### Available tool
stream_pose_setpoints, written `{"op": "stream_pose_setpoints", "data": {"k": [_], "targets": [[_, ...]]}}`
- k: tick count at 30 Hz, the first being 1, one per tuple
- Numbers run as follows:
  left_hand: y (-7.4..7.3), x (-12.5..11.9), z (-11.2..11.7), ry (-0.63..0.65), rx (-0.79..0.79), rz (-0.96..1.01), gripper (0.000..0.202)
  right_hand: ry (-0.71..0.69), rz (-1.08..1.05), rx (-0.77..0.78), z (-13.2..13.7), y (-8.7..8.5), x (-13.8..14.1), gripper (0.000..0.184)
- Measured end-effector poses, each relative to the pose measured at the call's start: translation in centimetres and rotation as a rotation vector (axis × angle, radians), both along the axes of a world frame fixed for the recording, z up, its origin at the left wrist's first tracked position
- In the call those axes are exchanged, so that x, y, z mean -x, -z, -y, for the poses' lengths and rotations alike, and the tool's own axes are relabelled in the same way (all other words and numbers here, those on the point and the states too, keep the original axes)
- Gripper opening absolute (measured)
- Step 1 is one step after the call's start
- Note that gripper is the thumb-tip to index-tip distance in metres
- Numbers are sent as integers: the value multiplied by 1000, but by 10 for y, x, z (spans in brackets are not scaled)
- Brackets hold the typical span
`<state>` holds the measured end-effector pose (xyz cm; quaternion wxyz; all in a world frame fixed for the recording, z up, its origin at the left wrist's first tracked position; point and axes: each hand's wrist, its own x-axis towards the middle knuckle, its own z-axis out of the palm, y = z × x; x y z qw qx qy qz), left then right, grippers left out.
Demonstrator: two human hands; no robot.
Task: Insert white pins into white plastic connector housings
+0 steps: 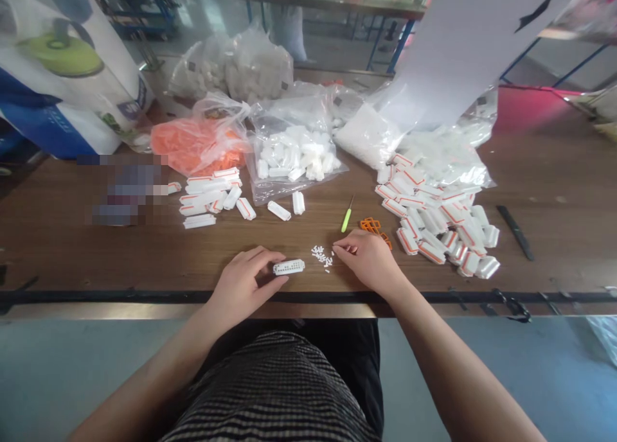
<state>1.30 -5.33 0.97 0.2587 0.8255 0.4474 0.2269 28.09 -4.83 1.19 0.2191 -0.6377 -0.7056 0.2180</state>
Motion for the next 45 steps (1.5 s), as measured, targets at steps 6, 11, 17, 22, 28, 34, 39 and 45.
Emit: {"op": "stream_pose_setpoints", "data": {"k": [6,11,17,22,28,34,39,45], "targets": [[4,0,-1,13,-6,35,10,27,36,10,0,2,1,18],[5,1,0,16,-9,41,11,24,247,-111,9,3,5,20],[5,2,0,21,-4,63,10,60,238,-101,13,1,8,22],[6,2,0,23,2,66,10,91,-142,-24,14,-8,25,21],[5,2,1,19,5,84,10,-146,-144,-69,20,-17,65,17],[5,2,1,19,13,99,10,-185,-73,-107,17,-15,69,17],[5,2,1,20,28,97,9,-255,54,-223,18,-16,70,17],[4,1,1,17,34,102,8,-336,137,-354,21,-16,66,20]]}}
